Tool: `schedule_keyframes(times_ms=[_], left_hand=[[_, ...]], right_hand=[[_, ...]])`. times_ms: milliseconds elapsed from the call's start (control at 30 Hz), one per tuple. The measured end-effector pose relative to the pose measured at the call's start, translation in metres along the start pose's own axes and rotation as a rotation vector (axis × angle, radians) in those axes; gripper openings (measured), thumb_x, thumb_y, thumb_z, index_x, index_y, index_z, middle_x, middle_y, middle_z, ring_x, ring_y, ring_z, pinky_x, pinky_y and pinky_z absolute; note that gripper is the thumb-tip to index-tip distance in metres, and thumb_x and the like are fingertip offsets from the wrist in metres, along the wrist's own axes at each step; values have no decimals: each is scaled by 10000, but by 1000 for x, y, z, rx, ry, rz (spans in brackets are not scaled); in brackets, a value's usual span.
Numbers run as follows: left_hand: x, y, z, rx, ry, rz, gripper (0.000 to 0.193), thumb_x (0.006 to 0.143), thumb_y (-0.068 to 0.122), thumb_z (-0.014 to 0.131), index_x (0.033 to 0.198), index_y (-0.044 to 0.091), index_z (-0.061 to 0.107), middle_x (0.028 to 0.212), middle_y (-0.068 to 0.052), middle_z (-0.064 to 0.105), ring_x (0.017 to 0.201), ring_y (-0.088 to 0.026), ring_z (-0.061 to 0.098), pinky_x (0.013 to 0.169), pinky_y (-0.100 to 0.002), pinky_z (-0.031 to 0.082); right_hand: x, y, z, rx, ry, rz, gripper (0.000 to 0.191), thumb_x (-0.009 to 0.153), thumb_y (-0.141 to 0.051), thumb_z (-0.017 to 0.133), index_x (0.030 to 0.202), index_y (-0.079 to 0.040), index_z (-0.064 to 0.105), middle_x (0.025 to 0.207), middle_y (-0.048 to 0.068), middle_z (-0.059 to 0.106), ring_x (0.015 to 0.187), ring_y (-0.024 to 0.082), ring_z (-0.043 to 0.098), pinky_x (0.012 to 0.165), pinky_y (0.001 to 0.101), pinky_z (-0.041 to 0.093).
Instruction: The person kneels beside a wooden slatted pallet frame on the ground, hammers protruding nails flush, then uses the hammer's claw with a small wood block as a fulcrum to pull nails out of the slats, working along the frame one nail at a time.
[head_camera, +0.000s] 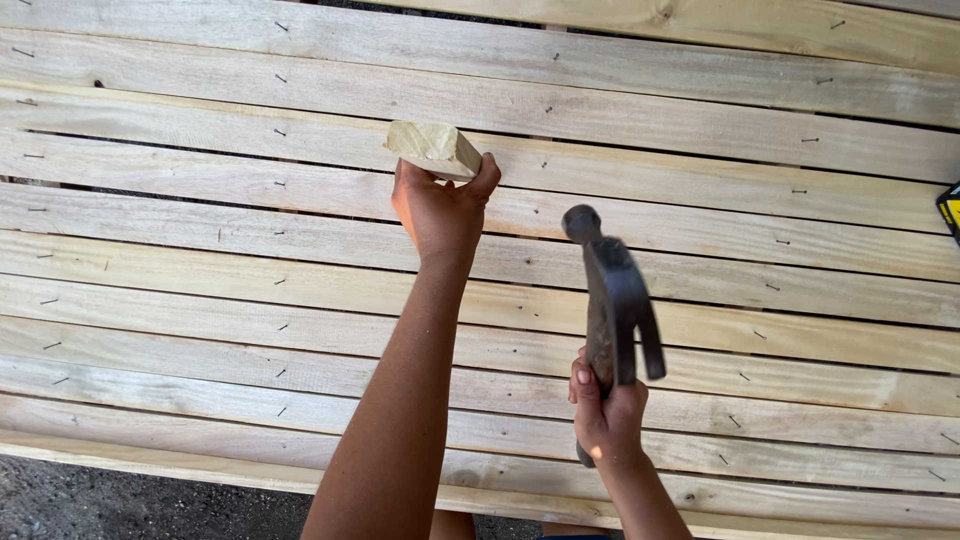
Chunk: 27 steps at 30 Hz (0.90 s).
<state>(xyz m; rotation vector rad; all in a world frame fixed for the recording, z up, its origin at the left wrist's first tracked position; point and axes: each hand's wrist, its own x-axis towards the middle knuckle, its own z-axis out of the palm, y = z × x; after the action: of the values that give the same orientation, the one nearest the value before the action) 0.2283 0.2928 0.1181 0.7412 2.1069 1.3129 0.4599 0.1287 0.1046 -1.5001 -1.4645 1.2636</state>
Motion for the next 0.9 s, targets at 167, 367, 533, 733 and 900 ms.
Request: schedule_keyframes(times_ms=[167, 367, 533, 733, 900], left_hand=[[0, 3, 1, 21, 7, 32, 392, 735, 165, 905, 1019, 44, 664, 1104, -39, 653, 965, -117, 702, 758, -279, 637], [-2, 3, 2, -13, 24, 23, 419, 712, 155, 905, 1020, 30, 651, 1091, -57, 654, 932, -168, 696, 740, -315, 621], [0, 4, 0, -21, 67, 111, 398, 704, 169, 905, 1008, 49, 676, 1064, -57, 681, 944, -175, 718, 765, -327, 614], [0, 5, 0, 44, 57, 143, 391, 707, 185, 914, 997, 62, 682, 1040, -64, 707, 935, -208, 727, 788, -348, 594], [0, 7, -2, 58, 61, 145, 397, 707, 187, 915, 1002, 61, 681, 1059, -65, 694, 941, -207, 722, 772, -345, 589]], right_hand=[[62, -8, 34, -382, -67, 162, 269, 1017, -284, 624, 983, -16, 613, 607, 47, 608, 522, 107, 597, 511, 298, 463], [41, -14, 10, 169, -14, -13, 278, 1041, -328, 588, 1090, -55, 588, 705, 79, 567, 537, 162, 519, 493, 327, 441], [55, -12, 21, -388, -68, 271, 264, 981, -288, 631, 1025, -28, 629, 607, 14, 594, 516, 105, 580, 515, 282, 456], [72, -12, 18, -7, 9, 32, 330, 1044, -366, 575, 1034, -36, 598, 641, 31, 593, 522, 131, 539, 494, 309, 454], [58, 0, 21, -209, -67, 214, 361, 1023, -387, 600, 1134, -44, 581, 650, 22, 587, 535, 97, 548, 517, 277, 448]])
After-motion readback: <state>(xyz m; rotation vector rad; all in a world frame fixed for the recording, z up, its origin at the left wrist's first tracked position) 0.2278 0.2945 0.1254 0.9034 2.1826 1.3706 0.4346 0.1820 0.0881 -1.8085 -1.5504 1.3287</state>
